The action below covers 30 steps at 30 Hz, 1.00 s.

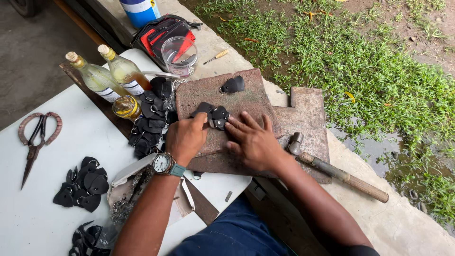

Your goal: The person attaches metal rings to leather patches and secures them using a hammer and a punch tool on a metal anvil. They repeat this process for several leather pieces, moving them aside once the hardware is attached.

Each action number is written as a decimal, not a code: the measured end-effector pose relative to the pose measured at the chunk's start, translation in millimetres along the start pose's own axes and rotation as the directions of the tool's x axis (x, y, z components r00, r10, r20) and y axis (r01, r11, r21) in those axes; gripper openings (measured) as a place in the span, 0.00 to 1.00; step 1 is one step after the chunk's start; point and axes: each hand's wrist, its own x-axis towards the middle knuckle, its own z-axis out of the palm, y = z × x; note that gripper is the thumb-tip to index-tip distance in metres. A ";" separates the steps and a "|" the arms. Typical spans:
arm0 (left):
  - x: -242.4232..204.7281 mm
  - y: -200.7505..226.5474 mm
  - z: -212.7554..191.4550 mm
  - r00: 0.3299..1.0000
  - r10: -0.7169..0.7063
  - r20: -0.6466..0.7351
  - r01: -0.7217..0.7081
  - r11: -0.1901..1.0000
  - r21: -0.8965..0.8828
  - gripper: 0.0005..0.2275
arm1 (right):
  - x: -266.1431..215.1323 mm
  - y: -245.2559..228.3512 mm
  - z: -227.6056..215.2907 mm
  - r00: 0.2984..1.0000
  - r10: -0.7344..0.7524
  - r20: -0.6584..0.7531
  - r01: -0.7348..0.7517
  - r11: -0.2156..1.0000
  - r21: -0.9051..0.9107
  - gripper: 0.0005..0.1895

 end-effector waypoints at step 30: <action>-11.3 62.2 18.5 0.979 -0.054 0.198 0.172 0.745 -0.644 0.10 | -23.3 44.0 -47.3 0.930 0.252 0.266 -0.313 0.924 0.218 0.18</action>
